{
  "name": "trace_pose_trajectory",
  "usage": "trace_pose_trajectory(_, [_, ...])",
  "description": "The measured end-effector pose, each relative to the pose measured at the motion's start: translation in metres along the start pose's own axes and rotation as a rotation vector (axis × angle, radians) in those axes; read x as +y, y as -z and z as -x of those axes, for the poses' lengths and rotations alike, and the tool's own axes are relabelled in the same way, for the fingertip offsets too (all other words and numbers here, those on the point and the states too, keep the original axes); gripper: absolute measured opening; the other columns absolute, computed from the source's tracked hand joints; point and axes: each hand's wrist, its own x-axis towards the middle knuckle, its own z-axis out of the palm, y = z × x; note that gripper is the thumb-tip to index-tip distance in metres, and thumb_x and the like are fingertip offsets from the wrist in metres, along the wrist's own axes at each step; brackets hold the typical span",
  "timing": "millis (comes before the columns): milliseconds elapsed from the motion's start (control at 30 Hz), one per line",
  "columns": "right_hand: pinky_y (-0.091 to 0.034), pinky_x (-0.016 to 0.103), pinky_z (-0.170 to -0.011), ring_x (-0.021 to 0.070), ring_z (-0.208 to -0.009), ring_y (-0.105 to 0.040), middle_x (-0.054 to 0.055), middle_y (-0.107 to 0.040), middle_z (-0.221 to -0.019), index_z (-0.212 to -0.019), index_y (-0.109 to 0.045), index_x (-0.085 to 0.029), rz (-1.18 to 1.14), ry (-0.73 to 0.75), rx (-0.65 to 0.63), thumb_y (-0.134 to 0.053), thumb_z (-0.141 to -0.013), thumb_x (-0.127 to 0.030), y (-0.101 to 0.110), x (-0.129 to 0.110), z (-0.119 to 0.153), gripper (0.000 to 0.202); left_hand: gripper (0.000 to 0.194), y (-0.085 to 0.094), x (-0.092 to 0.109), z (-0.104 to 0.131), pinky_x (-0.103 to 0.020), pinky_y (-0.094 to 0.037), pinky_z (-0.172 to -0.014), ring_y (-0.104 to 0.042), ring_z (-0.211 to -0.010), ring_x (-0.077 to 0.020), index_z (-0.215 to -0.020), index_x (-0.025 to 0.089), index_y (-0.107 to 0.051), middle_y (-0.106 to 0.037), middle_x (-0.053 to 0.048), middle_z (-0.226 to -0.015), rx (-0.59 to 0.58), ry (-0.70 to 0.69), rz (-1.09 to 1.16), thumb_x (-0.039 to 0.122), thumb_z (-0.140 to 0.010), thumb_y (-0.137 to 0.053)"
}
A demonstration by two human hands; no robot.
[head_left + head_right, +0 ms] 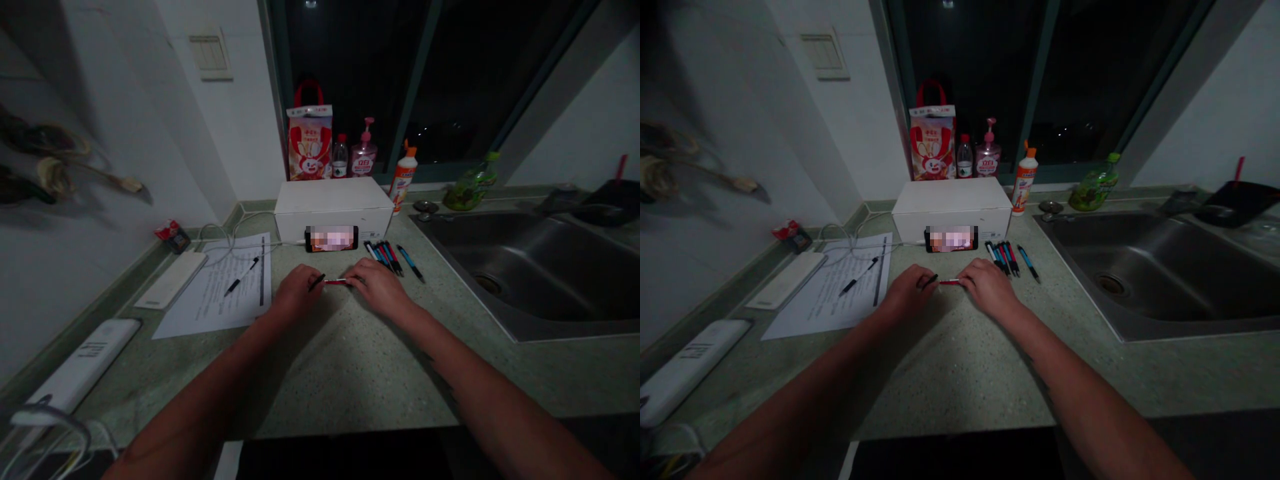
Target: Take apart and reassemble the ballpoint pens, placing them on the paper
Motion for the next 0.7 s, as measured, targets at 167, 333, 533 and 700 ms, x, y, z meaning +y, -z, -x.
trace_pose_trajectory(167, [-0.047, 0.034, -0.085, 0.0216, -0.094, -0.063, 0.006, -0.069, -0.093, -0.095, -0.076, -0.022, -0.029, 0.017, -0.024, -0.063, -0.097, -0.022, -0.002, -0.006, 0.001, 0.013, 0.008, -0.005, 0.003, 0.001, -0.031, -0.043, -0.073, -0.055, -0.079, -0.0175, -0.083, 0.020, -0.064, -0.059, -0.001, -0.082, -0.040, -0.061, 0.013, 0.019, -0.089, -0.059])
trace_pose_trajectory(333, [-0.047, 0.035, -0.085, 0.0221, -0.095, -0.063, 0.007, -0.069, -0.094, -0.094, -0.075, -0.020, 0.011, -0.015, -0.025, -0.062, -0.096, -0.020, 0.004, 0.003, 0.000, 0.014, 0.010, 0.000, -0.001, -0.002, -0.031, -0.042, -0.072, -0.054, -0.078, -0.0178, -0.080, 0.020, -0.064, -0.059, -0.002, -0.081, -0.036, -0.031, -0.037, 0.018, -0.088, -0.059])
trace_pose_trajectory(533, [-0.048, 0.033, -0.083, 0.0209, -0.093, -0.065, 0.006, -0.070, -0.094, -0.090, -0.077, -0.021, 0.013, 0.002, -0.152, -0.067, -0.092, -0.017, 0.003, 0.003, 0.001, 0.010, 0.010, 0.000, -0.012, -0.005, -0.033, -0.044, -0.075, -0.058, -0.084, -0.0212, -0.087, 0.018, -0.070, -0.063, -0.006, -0.087, -0.058, 0.058, -0.134, 0.019, -0.089, -0.060])
trace_pose_trajectory(700, [-0.049, 0.034, -0.085, 0.0227, -0.096, -0.066, 0.006, -0.071, -0.095, -0.095, -0.077, -0.022, 0.032, 0.009, -0.167, -0.072, -0.091, -0.020, -0.005, -0.005, 0.002, 0.007, 0.012, -0.005, -0.013, -0.004, -0.034, -0.047, -0.079, -0.062, -0.090, -0.0234, -0.090, 0.019, -0.073, -0.066, -0.007, -0.090, -0.097, 0.033, -0.151, 0.023, -0.091, -0.062])
